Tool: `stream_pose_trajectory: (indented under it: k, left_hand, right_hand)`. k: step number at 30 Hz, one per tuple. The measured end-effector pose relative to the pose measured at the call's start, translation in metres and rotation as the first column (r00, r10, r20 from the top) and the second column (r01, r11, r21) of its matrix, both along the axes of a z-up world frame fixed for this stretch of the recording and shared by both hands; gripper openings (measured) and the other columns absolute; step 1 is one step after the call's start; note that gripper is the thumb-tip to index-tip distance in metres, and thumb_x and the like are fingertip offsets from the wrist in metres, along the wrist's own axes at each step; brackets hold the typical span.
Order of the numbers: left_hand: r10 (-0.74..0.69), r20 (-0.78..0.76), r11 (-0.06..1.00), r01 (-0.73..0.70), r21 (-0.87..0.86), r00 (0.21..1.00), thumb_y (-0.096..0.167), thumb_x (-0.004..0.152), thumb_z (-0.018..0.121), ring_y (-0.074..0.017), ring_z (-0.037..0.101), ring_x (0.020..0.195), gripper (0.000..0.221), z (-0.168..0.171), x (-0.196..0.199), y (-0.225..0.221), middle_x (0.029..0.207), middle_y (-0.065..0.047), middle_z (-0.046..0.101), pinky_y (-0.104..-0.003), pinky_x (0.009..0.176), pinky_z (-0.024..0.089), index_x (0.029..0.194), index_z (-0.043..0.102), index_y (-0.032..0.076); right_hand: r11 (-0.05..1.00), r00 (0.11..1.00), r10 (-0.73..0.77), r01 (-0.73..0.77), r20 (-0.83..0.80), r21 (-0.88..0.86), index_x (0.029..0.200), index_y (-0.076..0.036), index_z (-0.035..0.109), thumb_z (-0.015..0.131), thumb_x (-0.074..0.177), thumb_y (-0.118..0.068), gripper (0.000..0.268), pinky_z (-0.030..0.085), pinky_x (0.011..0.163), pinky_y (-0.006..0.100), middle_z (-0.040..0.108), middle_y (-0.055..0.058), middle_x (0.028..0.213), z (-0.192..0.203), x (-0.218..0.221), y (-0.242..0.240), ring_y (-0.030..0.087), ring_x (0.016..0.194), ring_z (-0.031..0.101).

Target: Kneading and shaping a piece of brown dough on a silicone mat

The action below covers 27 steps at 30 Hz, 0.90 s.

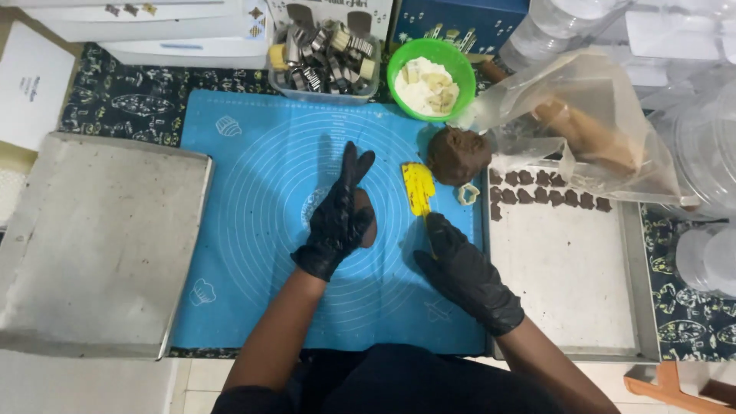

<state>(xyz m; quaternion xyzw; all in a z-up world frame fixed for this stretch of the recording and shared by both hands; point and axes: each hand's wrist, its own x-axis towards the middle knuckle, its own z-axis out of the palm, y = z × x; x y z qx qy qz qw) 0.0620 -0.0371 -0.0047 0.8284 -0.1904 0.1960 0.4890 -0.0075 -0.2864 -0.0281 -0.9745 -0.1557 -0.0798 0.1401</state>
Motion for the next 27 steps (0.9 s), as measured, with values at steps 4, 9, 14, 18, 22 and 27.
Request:
stream_pose_trajectory:
  k: [4, 9, 14, 18, 22, 27]
  left_hand:
    - [-0.214, -0.129, 0.762, 0.083, -0.642, 0.968, 0.053, 0.102, 0.055, -0.0256, 0.04, 0.152, 0.087, -0.02, 0.012, 0.007, 0.166, -0.012, 0.041, -0.03, 0.117, 0.044, 0.169, 0.008, 0.022]
    - [-0.297, -0.241, 0.421, -0.1, -0.902, 0.924, 0.049, 0.105, 0.056, -0.0395, 0.047, 0.148, 0.081, -0.044, 0.024, 0.021, 0.157, -0.024, 0.05, -0.041, 0.118, 0.044, 0.168, 0.013, 0.022]
    - [-0.497, -0.192, 0.306, -0.035, -0.951, 0.846, 0.069, 0.103, 0.038, -0.043, 0.048, 0.146, 0.079, -0.083, 0.039, 0.027, 0.158, -0.024, 0.049, -0.046, 0.099, 0.059, 0.168, 0.014, 0.031]
    - [-0.513, -0.22, 0.373, -0.016, -0.928, 0.829, 0.063, 0.104, 0.047, -0.0386, 0.054, 0.141, 0.08, -0.075, 0.035, 0.027, 0.149, -0.023, 0.058, -0.045, 0.105, 0.054, 0.168, 0.019, 0.023]
    - [-0.623, -0.301, 0.404, -0.033, -0.914, 0.722, 0.036, 0.11, 0.048, -0.0358, 0.043, 0.149, 0.065, -0.057, 0.034, 0.036, 0.16, -0.02, 0.046, -0.047, 0.114, 0.045, 0.169, 0.022, 0.027]
    - [-0.779, -0.085, 0.075, -0.043, -0.996, 0.622, 0.02, 0.113, 0.03, -0.0239, 0.027, 0.156, 0.059, -0.046, 0.026, 0.066, 0.17, -0.008, 0.026, -0.041, 0.123, 0.032, 0.169, 0.012, 0.024]
  right_hand:
    - [0.995, 0.993, 0.097, -0.098, 0.064, 0.005, 0.148, -0.013, 0.056, 0.07, 0.089, -0.051, 0.071, 0.055, 0.096, 0.055, 0.067, 0.021, 0.132, 0.007, 0.009, -0.005, 0.044, 0.113, 0.067]
    - [0.996, 0.978, 0.069, -0.057, 0.196, -0.065, 0.153, -0.015, 0.052, 0.067, 0.09, -0.058, 0.078, 0.047, 0.106, 0.053, 0.061, 0.015, 0.145, 0.056, 0.015, 0.033, 0.037, 0.131, 0.06]
    - [0.96, 0.958, 0.278, -0.275, 0.066, -0.05, 0.161, -0.018, 0.04, 0.057, 0.098, -0.059, 0.078, 0.021, 0.121, 0.062, 0.034, 0.01, 0.168, 0.053, 0.006, 0.088, 0.039, 0.155, 0.027]
    - [0.964, 0.968, 0.246, -0.25, -0.055, -0.092, 0.162, -0.021, 0.037, 0.057, 0.094, -0.061, 0.081, 0.016, 0.122, 0.066, 0.03, 0.013, 0.168, 0.034, -0.005, 0.111, 0.04, 0.155, 0.025]
    - [0.936, 0.91, 0.333, -0.351, -0.249, -0.033, 0.157, -0.028, 0.042, 0.048, 0.1, -0.051, 0.062, 0.009, 0.12, 0.069, 0.03, 0.007, 0.17, 0.034, 0.015, 0.09, 0.038, 0.159, 0.011]
    - [0.883, 0.908, 0.386, -0.312, -0.165, 0.349, 0.156, -0.023, 0.049, 0.046, 0.103, -0.056, 0.062, -0.001, 0.128, 0.045, 0.023, 0.0, 0.173, 0.021, 0.052, 0.075, 0.024, 0.161, 0.007]
